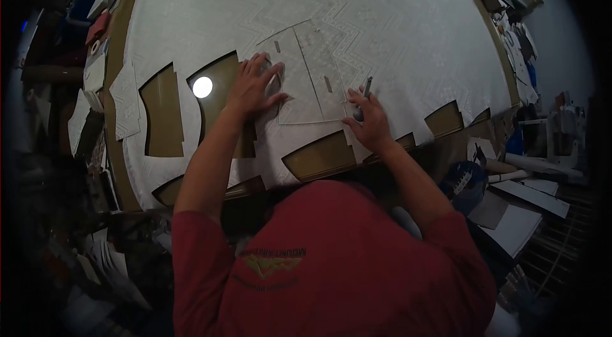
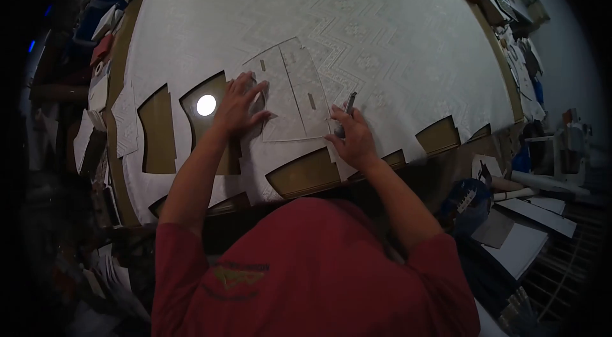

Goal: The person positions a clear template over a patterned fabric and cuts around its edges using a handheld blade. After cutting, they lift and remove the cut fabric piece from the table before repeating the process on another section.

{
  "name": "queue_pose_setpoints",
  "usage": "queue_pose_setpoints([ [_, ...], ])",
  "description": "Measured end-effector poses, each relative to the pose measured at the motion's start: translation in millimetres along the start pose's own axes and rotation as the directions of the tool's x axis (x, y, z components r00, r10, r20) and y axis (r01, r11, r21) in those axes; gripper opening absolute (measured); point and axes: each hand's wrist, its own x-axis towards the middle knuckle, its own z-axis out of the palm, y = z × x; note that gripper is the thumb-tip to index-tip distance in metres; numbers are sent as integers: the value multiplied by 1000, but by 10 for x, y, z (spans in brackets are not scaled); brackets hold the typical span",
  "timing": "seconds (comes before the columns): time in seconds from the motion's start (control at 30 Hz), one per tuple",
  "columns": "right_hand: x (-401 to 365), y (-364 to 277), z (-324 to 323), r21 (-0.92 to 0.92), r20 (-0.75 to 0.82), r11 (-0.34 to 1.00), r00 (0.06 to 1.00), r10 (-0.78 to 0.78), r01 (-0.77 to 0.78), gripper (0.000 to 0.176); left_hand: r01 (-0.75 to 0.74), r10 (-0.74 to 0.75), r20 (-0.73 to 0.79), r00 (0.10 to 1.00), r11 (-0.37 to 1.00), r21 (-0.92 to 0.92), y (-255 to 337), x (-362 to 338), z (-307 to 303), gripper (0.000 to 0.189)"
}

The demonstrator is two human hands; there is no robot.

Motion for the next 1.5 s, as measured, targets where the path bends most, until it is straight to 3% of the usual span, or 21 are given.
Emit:
queue_pose_setpoints([
  [0.13, 64, 13, -27, 42, 73, 999, 997, 25, -28, 53, -14, 14, -3, 1000, 1000, 2, -58, 83, 30, 75],
  [0.7, 132, 35, 53, -46, 36, 998, 998, -46, 48, 53, -48, 49, -105, 993, 999, 15, -145, 123, 126, 81],
  [1.13, 109, 44, 62, -48, 76, 999, 997, -6, 10, 51, -11, 11, -3, 1000, 997, 81, -61, 137, 62, 83],
  [1.5, 91, 25, 39, -70, 87, 997, 996, -21, 27, 48, -37, 41, -111, 993, 999, 39, -57, 96, 111, 75],
])
